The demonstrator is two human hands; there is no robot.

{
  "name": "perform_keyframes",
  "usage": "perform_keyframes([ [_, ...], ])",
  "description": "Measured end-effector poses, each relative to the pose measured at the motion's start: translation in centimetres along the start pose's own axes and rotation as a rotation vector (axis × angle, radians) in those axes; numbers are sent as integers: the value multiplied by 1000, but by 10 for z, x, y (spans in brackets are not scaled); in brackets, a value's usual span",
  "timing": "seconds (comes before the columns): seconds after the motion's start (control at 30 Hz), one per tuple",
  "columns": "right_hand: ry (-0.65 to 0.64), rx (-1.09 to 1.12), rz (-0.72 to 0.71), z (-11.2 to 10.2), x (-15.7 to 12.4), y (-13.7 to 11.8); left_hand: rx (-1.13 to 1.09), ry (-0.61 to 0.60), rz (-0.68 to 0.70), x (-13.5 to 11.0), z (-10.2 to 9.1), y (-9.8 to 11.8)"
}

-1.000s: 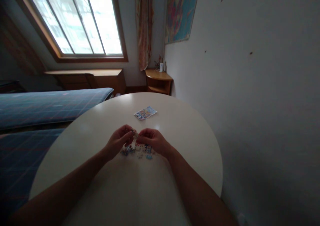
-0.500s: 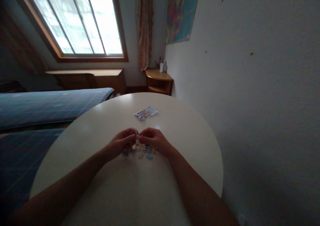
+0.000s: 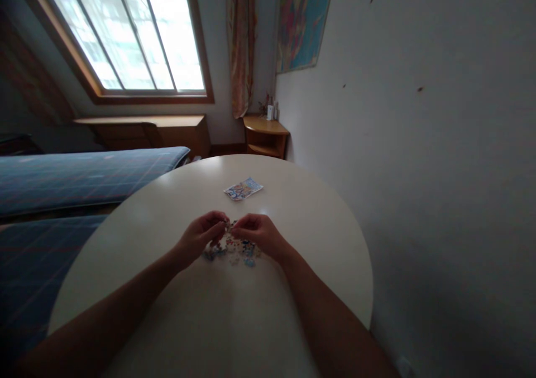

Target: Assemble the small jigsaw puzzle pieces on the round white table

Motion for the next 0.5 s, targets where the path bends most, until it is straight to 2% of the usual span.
perform_keyframes([
  [0.23, 122, -32, -83, -4, 2, -2, 205, 141, 166, -4, -5, 7],
  [0.5, 162, -103, -157, -5, 4, -2, 496, 217, 312, -11, -2, 22],
])
Point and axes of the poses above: each hand's wrist, its own x-axis towards the middle knuckle, its own z-axis out of the palm, y = z × x, the point moved 6 cm from there along x, towards the middle knuckle, and after that the axes turned 5 degrees about -x, right-handed, at the moved point
